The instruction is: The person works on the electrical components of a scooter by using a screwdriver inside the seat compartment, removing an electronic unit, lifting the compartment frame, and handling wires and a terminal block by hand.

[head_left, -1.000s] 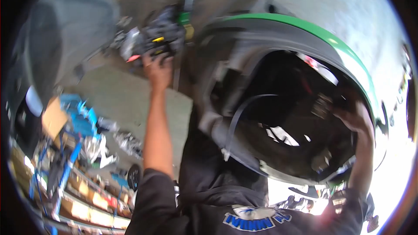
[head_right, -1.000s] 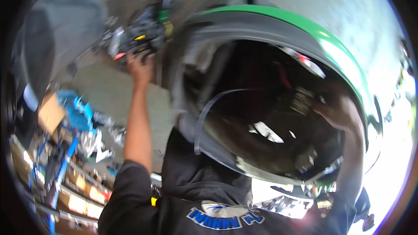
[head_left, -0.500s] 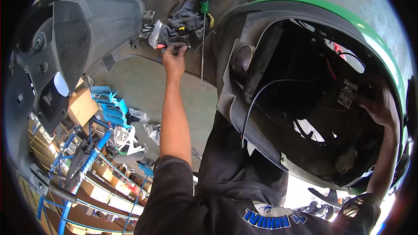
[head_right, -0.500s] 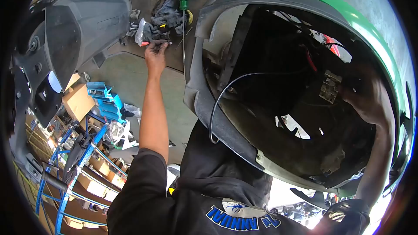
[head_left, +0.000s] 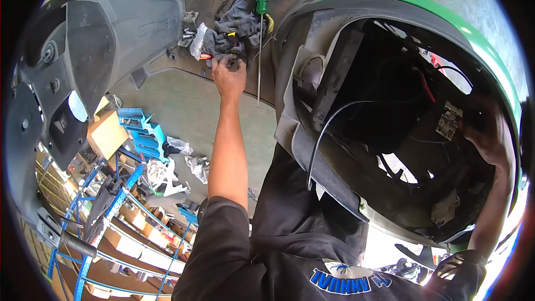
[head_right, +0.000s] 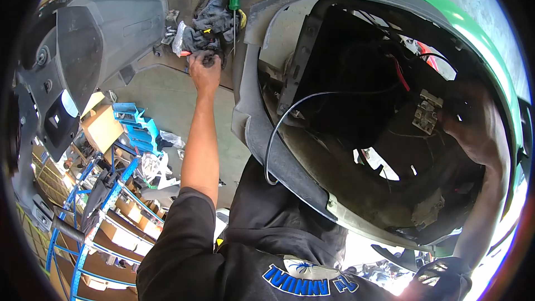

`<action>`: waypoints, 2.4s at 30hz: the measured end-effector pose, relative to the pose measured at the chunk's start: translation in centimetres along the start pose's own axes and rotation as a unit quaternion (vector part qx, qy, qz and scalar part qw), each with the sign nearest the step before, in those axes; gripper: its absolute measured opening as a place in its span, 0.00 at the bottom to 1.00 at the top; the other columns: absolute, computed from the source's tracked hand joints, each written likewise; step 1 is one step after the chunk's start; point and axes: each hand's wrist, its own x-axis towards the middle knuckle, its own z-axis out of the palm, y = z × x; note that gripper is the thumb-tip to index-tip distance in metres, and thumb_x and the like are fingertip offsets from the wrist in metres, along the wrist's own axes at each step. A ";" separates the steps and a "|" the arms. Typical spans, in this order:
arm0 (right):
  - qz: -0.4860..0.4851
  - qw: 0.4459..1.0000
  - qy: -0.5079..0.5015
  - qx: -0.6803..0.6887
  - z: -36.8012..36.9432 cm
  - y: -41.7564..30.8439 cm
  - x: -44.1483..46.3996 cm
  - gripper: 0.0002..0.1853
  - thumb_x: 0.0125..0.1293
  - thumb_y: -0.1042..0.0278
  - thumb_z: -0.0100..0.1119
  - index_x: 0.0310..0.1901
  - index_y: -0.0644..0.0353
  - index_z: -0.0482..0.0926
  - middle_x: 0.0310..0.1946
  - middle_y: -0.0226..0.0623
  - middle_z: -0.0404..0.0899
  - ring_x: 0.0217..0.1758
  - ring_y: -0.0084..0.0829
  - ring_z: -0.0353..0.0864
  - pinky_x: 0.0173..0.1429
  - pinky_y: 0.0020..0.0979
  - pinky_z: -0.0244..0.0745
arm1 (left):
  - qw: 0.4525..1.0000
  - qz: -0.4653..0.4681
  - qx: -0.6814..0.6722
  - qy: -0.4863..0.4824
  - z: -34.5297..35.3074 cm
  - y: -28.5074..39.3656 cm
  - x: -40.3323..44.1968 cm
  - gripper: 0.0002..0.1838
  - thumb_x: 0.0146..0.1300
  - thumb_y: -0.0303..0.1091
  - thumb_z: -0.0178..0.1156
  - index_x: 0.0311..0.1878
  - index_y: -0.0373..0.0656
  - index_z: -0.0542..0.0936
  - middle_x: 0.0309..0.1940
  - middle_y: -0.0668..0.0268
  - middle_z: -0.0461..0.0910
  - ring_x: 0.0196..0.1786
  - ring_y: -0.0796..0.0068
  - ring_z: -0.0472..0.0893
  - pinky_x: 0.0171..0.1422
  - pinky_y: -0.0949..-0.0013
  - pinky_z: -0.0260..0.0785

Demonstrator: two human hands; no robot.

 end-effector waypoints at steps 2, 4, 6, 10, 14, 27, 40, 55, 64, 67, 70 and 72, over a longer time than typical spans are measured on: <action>0.003 1.000 -0.002 0.009 0.0 -0.1 0.1 0.17 0.51 0.71 0.68 0.44 0.66 0.83 0.40 0.44 0.81 0.44 0.37 0.83 0.51 0.35 0.76 | 1.000 -0.018 0.018 0.016 0.5 -0.2 0.2 0.13 0.55 0.33 0.71 0.42 0.40 0.86 0.47 0.56 0.80 0.54 0.53 0.80 0.61 0.54 0.71; 0.006 1.000 -0.005 0.013 0.0 -0.1 0.1 0.17 0.51 0.71 0.68 0.44 0.66 0.83 0.40 0.44 0.81 0.44 0.36 0.83 0.51 0.35 0.77 | 0.999 -0.048 0.016 0.007 0.3 0.2 0.5 0.14 0.55 0.35 0.72 0.43 0.40 0.86 0.47 0.57 0.80 0.53 0.52 0.80 0.60 0.54 0.71; 0.012 1.000 -0.007 0.022 -0.1 -0.1 0.0 0.16 0.52 0.72 0.68 0.44 0.66 0.83 0.41 0.44 0.81 0.44 0.36 0.83 0.51 0.35 0.77 | 0.997 -0.076 0.013 -0.005 0.6 0.2 0.8 0.15 0.56 0.36 0.73 0.44 0.41 0.86 0.47 0.57 0.80 0.52 0.52 0.80 0.59 0.54 0.71; 0.032 0.998 -0.030 0.049 -0.5 -0.5 0.2 0.16 0.52 0.73 0.68 0.44 0.65 0.83 0.42 0.43 0.82 0.43 0.35 0.83 0.51 0.34 0.77 | 0.996 -0.043 0.061 0.051 1.3 -0.4 1.4 0.14 0.54 0.36 0.73 0.43 0.42 0.86 0.43 0.57 0.82 0.49 0.52 0.81 0.57 0.53 0.72; 0.007 0.999 -0.051 -0.010 -1.0 -1.5 0.1 0.18 0.51 0.71 0.70 0.46 0.64 0.84 0.44 0.45 0.82 0.45 0.36 0.84 0.51 0.35 0.78 | 0.994 0.006 0.087 0.069 2.1 -2.1 2.0 0.11 0.53 0.37 0.73 0.36 0.40 0.87 0.40 0.57 0.84 0.47 0.52 0.81 0.56 0.52 0.72; -0.018 0.995 -0.071 0.062 -2.1 -3.2 0.7 0.19 0.54 0.62 0.72 0.47 0.62 0.85 0.40 0.47 0.84 0.43 0.41 0.85 0.51 0.38 0.80 | 0.952 -0.176 -0.188 0.164 -2.5 -0.9 -0.1 0.07 0.60 0.28 0.71 0.34 0.32 0.85 0.33 0.61 0.87 0.38 0.71 0.84 0.47 0.66 0.76; -0.098 0.994 0.034 -0.040 -1.6 -2.0 0.8 0.24 0.60 0.51 0.69 0.53 0.59 0.85 0.51 0.46 0.84 0.52 0.47 0.81 0.60 0.42 0.75 | 0.853 0.106 -0.410 -0.306 -7.5 35.6 -5.8 0.08 0.51 0.28 0.71 0.34 0.39 0.84 0.32 0.57 0.87 0.36 0.65 0.87 0.46 0.67 0.77; -0.220 0.972 0.079 -0.018 -1.2 -4.8 -1.7 0.17 0.64 0.63 0.65 0.51 0.63 0.82 0.39 0.45 0.86 0.43 0.39 0.85 0.49 0.38 0.79 | 0.732 0.362 -0.471 -0.333 0.1 35.9 -3.4 0.14 0.56 0.28 0.66 0.46 0.36 0.83 0.41 0.55 0.86 0.46 0.63 0.84 0.54 0.62 0.76; -0.149 0.962 -0.087 -0.211 -3.4 -6.0 -1.3 0.21 0.66 0.51 0.61 0.36 0.66 0.83 0.23 0.43 0.78 0.28 0.37 0.76 0.38 0.40 0.72 | 0.702 0.603 -0.366 -0.099 1.6 35.3 -2.7 0.20 0.65 0.29 0.65 0.59 0.36 0.78 0.49 0.58 0.82 0.54 0.67 0.80 0.61 0.63 0.72; -0.276 0.950 0.047 -0.138 -2.1 -4.2 -0.8 0.20 0.66 0.53 0.62 0.38 0.66 0.83 0.23 0.43 0.77 0.28 0.36 0.75 0.38 0.39 0.72 | 0.661 0.375 -0.570 -0.312 2.1 35.3 -2.9 0.20 0.66 0.29 0.65 0.60 0.36 0.77 0.52 0.59 0.81 0.56 0.66 0.79 0.63 0.63 0.72; -0.175 0.968 -0.003 -0.180 -2.2 -4.5 -0.7 0.19 0.67 0.54 0.62 0.38 0.67 0.83 0.25 0.45 0.78 0.30 0.36 0.76 0.39 0.39 0.72 | 0.668 0.432 -0.526 -0.300 2.1 35.1 -2.5 0.22 0.66 0.31 0.66 0.62 0.36 0.77 0.54 0.59 0.81 0.57 0.66 0.79 0.65 0.62 0.71; -0.211 0.959 0.019 -0.191 -2.1 -4.0 -0.2 0.18 0.66 0.55 0.63 0.39 0.67 0.83 0.27 0.45 0.79 0.31 0.38 0.77 0.40 0.40 0.73 | 0.668 0.369 -0.550 -0.339 2.2 35.3 -2.8 0.23 0.66 0.32 0.66 0.63 0.37 0.77 0.55 0.59 0.81 0.58 0.66 0.79 0.65 0.62 0.71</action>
